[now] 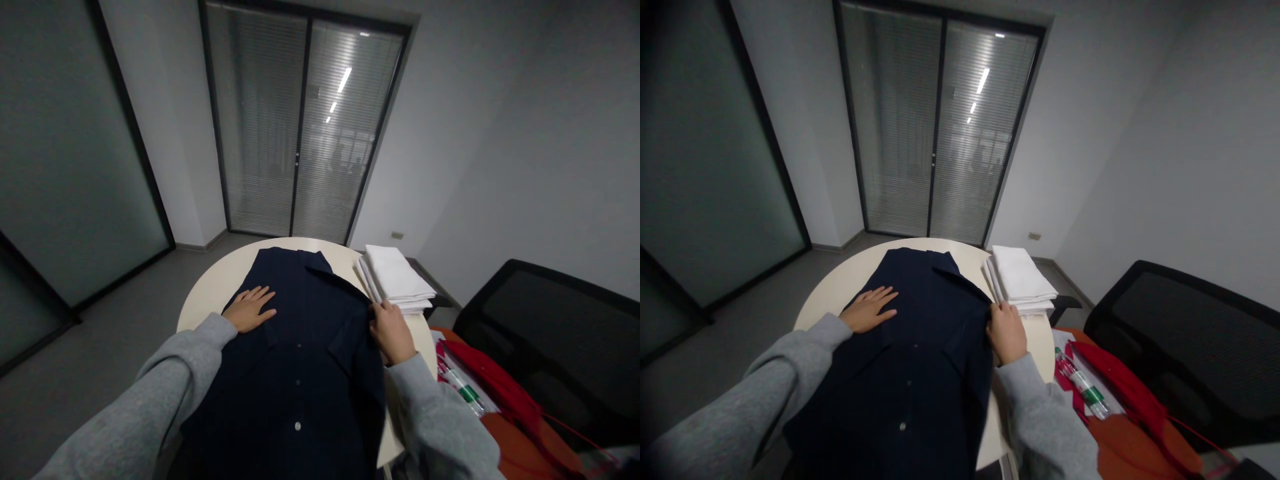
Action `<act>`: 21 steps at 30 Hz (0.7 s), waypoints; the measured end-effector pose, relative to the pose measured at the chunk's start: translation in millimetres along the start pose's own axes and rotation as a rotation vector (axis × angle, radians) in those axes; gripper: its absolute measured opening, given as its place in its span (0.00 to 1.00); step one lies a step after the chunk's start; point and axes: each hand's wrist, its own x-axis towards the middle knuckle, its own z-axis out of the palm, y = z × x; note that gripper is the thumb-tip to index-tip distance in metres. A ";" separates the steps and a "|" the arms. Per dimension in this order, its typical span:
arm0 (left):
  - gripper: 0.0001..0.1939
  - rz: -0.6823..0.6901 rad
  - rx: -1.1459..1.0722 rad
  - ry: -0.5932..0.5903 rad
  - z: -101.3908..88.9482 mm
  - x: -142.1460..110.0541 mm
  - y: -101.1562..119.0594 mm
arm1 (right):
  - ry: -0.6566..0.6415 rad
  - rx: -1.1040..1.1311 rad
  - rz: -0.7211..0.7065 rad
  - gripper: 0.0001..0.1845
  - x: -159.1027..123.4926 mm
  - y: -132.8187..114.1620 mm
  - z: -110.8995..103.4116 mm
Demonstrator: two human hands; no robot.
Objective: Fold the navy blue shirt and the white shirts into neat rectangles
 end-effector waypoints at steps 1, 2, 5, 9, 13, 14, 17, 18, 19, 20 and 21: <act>0.40 0.000 0.002 0.003 -0.5 0.1 0.5 | 0.005 -0.052 0.036 0.16 -6.2 5.0 -3.6; 0.40 -0.001 0.002 0.007 -0.7 0.3 1.0 | 0.004 -0.106 0.063 0.15 -11.9 7.1 -6.5; 0.39 0.000 -0.010 0.031 0.9 0.3 1.4 | -0.018 -0.200 0.017 0.18 -20.1 -2.7 -12.5; 0.38 0.006 -0.024 0.050 3.6 0.1 -0.1 | -0.146 0.041 -0.355 0.28 2.8 -39.8 -9.5; 0.37 0.005 -0.026 0.052 2.4 -0.7 0.2 | -0.347 0.198 -0.572 0.28 54.7 -72.2 16.7; 0.37 0.006 -0.023 0.054 1.8 -0.9 0.5 | -0.375 0.188 -0.578 0.28 69.0 -75.8 25.3; 0.37 0.009 -0.012 0.063 0.1 -1.5 1.6 | -0.447 0.141 -0.561 0.30 107.8 -77.3 48.9; 0.37 0.009 -0.010 0.066 -0.4 -1.6 1.8 | -0.469 0.126 -0.555 0.31 118.5 -76.4 55.3; 0.37 0.009 -0.009 0.068 -0.8 -1.6 1.9 | -0.486 0.113 -0.552 0.32 127.8 -75.7 60.9; 0.36 0.009 -0.009 0.072 -1.1 -1.5 1.8 | -0.498 0.101 -0.549 0.33 135.7 -75.6 66.0; 0.36 0.008 -0.009 0.076 -1.4 -1.3 1.7 | -0.501 0.087 -0.542 0.34 142.5 -76.2 70.6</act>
